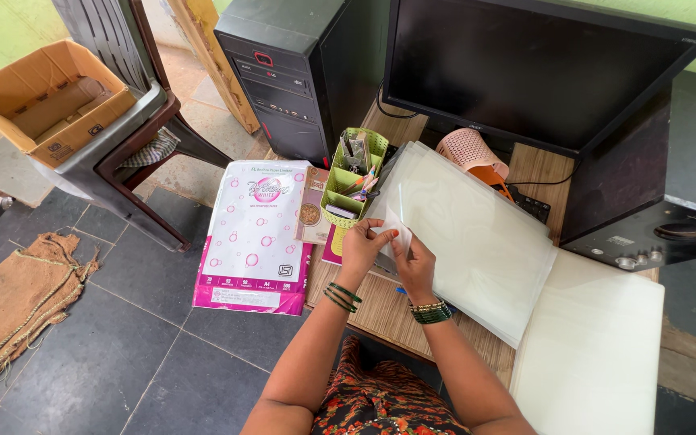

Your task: The person places items into plastic bags on a desk. They open clear plastic bags, insert white sheets, and place the filled bags into a larger grey printed mailing bag.

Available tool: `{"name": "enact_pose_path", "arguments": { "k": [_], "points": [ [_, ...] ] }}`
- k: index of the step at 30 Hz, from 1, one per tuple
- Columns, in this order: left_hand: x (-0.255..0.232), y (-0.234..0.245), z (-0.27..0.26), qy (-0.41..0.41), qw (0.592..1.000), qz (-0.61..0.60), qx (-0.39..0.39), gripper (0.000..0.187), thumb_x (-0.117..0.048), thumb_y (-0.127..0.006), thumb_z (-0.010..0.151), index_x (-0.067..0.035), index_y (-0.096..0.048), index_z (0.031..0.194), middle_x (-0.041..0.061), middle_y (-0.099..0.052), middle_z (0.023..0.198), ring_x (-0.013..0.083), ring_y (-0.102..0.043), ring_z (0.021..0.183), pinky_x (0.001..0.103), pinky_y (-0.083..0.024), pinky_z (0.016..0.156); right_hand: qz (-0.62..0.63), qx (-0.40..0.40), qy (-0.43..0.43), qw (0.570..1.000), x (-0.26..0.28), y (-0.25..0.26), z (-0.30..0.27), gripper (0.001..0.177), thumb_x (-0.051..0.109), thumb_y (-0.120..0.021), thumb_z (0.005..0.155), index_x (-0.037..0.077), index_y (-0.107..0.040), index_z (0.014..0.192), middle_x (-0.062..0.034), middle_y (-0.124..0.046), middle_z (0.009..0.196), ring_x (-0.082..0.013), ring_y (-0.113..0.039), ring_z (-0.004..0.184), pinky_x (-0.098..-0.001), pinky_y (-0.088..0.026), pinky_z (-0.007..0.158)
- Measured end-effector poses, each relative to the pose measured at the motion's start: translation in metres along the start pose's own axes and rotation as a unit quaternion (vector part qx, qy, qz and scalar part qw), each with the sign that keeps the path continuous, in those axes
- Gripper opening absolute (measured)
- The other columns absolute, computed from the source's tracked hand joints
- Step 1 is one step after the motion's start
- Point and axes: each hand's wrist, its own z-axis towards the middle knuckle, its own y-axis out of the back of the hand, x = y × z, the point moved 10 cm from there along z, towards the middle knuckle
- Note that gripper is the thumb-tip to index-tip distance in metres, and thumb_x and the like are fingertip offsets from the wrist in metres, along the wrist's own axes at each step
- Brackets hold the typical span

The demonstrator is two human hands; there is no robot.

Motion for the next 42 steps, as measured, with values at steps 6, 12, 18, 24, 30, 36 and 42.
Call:
{"name": "enact_pose_path", "arguments": {
  "k": [6, 12, 18, 24, 30, 36, 42],
  "points": [
    [0.005, 0.006, -0.001, 0.004, 1.000, 0.006, -0.028, 0.048, -0.036, -0.088, 0.078, 0.003, -0.074, 0.103, 0.004, -0.062, 0.061, 0.0103, -0.053, 0.052, 0.026, -0.043, 0.049, 0.104, -0.068, -0.076, 0.989, -0.054, 0.018, 0.005, 0.038, 0.029, -0.055, 0.109, 0.004, -0.057, 0.081, 0.0089, -0.041, 0.068, -0.0027, -0.034, 0.065, -0.0229, -0.031, 0.055],
    [-0.005, 0.020, -0.011, -0.002, 0.995, 0.065, -0.069, 0.033, -0.032, -0.079, 0.084, -0.004, -0.077, 0.102, 0.005, -0.070, 0.066, 0.0159, -0.066, 0.057, 0.032, -0.052, 0.057, 0.169, -0.095, -0.101, 0.976, -0.049, 0.023, 0.007, 0.034, 0.030, -0.051, 0.109, 0.005, -0.060, 0.087, 0.0092, -0.045, 0.073, -0.0026, -0.034, 0.067, -0.0221, -0.032, 0.058],
    [-0.028, 0.036, -0.024, -0.124, 0.968, 0.160, -0.150, 0.021, -0.025, -0.081, 0.080, -0.006, -0.081, 0.090, 0.018, -0.073, 0.109, 0.0353, -0.065, 0.103, 0.045, -0.051, 0.088, 0.102, -0.090, -0.064, 0.989, -0.048, 0.022, 0.006, 0.038, 0.029, -0.052, 0.111, 0.003, -0.057, 0.083, 0.0080, -0.043, 0.072, -0.0030, -0.035, 0.069, -0.0232, -0.033, 0.059],
    [-0.008, 0.035, -0.021, -0.071, 0.983, 0.114, -0.126, 0.022, -0.025, -0.080, 0.083, -0.006, -0.079, 0.095, 0.019, -0.070, 0.118, 0.0351, -0.065, 0.113, 0.042, -0.050, 0.098, 0.084, -0.071, -0.056, 0.992, -0.044, 0.018, 0.006, 0.038, 0.030, -0.052, 0.110, 0.004, -0.057, 0.082, 0.0084, -0.042, 0.069, -0.0027, -0.033, 0.066, -0.0231, -0.031, 0.056],
    [-0.036, 0.035, -0.029, -0.117, 0.980, 0.074, -0.143, 0.021, -0.018, -0.086, 0.078, -0.004, -0.080, 0.093, 0.016, -0.073, 0.108, 0.0302, -0.071, 0.099, 0.038, -0.055, 0.087, 0.099, -0.072, -0.079, 0.989, -0.050, 0.018, 0.004, 0.038, 0.030, -0.053, 0.109, 0.004, -0.057, 0.082, 0.0088, -0.041, 0.068, -0.0025, -0.033, 0.064, -0.0233, -0.029, 0.054],
    [-0.036, 0.028, -0.029, -0.041, 0.993, -0.029, -0.104, 0.022, -0.007, -0.081, 0.081, -0.002, -0.077, 0.102, 0.009, -0.069, 0.100, 0.0167, -0.071, 0.078, 0.027, -0.060, 0.072, 0.069, -0.075, -0.047, 0.994, -0.045, 0.017, 0.004, 0.041, 0.030, -0.055, 0.111, 0.003, -0.054, 0.081, 0.0079, -0.041, 0.069, -0.0028, -0.033, 0.067, -0.0237, -0.031, 0.056],
    [-0.048, 0.035, -0.037, -0.094, 0.987, 0.014, -0.129, 0.024, -0.009, -0.081, 0.082, -0.003, -0.078, 0.104, 0.008, -0.068, 0.101, 0.0182, -0.070, 0.085, 0.027, -0.062, 0.073, 0.031, -0.058, -0.020, 0.998, -0.027, 0.013, 0.003, 0.034, 0.029, -0.055, 0.108, 0.002, -0.061, 0.089, 0.0061, -0.047, 0.067, -0.0027, -0.038, 0.064, -0.0242, -0.034, 0.054]
  ]
}}
